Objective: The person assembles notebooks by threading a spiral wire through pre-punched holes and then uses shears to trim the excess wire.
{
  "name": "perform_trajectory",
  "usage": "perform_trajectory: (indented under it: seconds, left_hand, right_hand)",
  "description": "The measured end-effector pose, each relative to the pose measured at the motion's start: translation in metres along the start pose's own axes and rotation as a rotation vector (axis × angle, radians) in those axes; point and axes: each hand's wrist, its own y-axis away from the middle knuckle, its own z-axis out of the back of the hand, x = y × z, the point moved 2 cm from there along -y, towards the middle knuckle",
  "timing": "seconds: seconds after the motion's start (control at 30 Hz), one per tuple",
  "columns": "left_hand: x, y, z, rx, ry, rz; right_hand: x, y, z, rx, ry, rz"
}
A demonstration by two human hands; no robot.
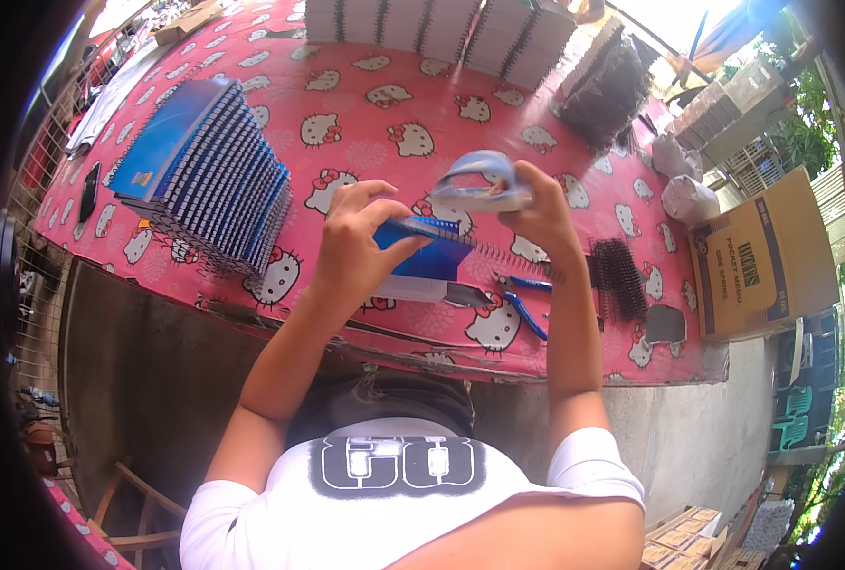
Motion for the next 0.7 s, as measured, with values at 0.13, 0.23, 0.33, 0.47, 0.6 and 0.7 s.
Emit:
perform_trajectory:
  seconds: [0.13, 0.23, 0.33, 0.47, 0.6, 0.7]
  left_hand:
    - [0.01, 0.0, 0.005, 0.025, 0.1, 0.101]
    - [0.013, 0.004, 0.009, 0.011, 0.171, 0.136]
    - [0.013, 0.007, 0.005, 0.017, 0.255, 0.138]
    - [0.017, 0.003, 0.005, 0.03, 0.276, 0.133]
    - [0.015, 0.001, 0.006, 0.039, 0.281, 0.127]
    - [0.016, 0.004, 0.007, 0.024, 0.277, 0.131]
  right_hand:
    - [0.014, 0.0, -0.018, 0.091, -0.511, 0.052]
    - [0.027, -0.009, -0.016, 0.252, -0.482, 0.213]
    - [0.02, -0.001, -0.014, 0.252, -0.674, 0.234]
    - [0.015, 0.004, -0.006, 0.011, -0.214, -0.097]
    - [0.007, 0.003, -0.012, 0.102, -0.358, 0.146]
    - [0.01, -0.006, -0.013, 0.155, -0.407, 0.092]
